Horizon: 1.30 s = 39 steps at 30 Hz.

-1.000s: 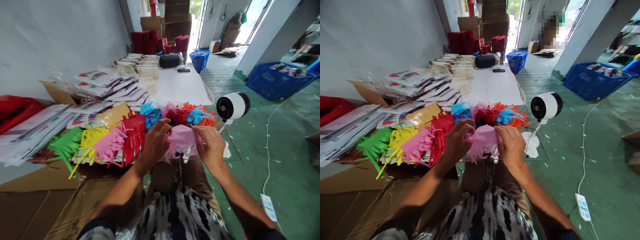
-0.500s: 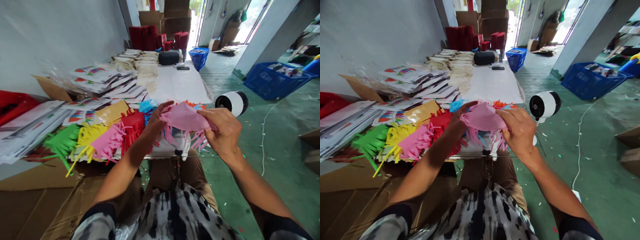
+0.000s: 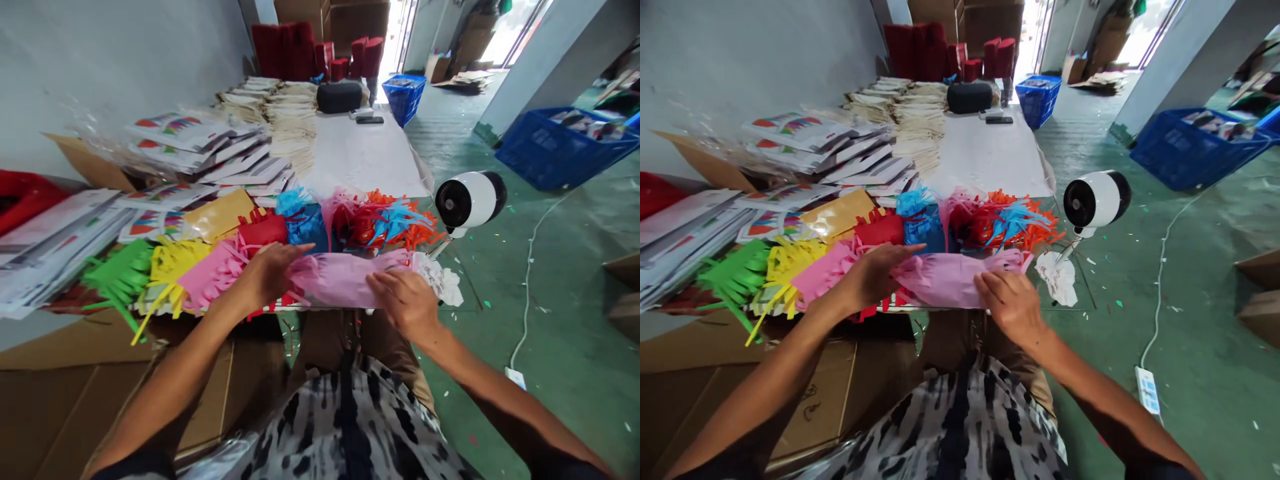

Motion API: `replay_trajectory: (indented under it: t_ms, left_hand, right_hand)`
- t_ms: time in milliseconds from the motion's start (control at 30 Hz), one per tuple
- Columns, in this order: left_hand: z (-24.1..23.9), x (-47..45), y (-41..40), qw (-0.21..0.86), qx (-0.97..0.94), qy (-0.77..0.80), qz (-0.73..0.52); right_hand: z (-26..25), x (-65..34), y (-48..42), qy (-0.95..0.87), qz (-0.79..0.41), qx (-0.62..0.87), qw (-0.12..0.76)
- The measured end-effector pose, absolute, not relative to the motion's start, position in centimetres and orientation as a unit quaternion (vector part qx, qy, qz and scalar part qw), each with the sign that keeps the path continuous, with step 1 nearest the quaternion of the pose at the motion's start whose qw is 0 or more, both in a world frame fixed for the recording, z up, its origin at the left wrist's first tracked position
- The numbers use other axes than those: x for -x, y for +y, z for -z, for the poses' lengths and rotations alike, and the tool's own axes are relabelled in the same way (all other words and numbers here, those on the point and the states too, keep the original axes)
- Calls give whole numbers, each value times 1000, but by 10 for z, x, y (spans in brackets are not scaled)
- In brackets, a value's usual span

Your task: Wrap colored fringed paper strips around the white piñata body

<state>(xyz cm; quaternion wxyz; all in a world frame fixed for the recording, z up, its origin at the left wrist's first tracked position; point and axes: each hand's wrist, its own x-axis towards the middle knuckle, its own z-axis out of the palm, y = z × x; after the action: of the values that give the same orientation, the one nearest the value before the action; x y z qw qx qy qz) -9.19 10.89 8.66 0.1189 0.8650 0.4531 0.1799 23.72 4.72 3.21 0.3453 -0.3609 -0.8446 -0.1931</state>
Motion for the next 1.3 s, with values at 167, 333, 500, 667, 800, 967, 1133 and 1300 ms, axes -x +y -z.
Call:
replay_trajectory:
  t_ms: [167,333,500,667,800,967,1133,1300]
  left_hand:
    - [-68,109,74,16,-875,479,-67]
    - [-53,56,41,97,-935,329,-85]
    - [12,5,37,80,-913,368,-156]
    - [32,3,34,62,-898,382,-211]
    - [10,19,37,121,-883,384,-241]
    - [-8,35,52,211,-846,425,-242]
    - [-5,31,57,226,-800,489,-265]
    - [0,22,57,198,-752,552,-301]
  right_hand:
    - [15,-219,30,-862,131,422,249]
    - [18,-222,26,-863,103,447,214]
    - [11,-226,27,-868,73,455,182]
    - [5,-236,30,-900,2,407,157]
    - [-3,-249,34,-890,-59,425,157]
    - [-11,-253,44,-838,-177,468,217]
    - [-7,-244,52,-778,-203,526,278]
    - [1,-229,49,-750,-154,575,288]
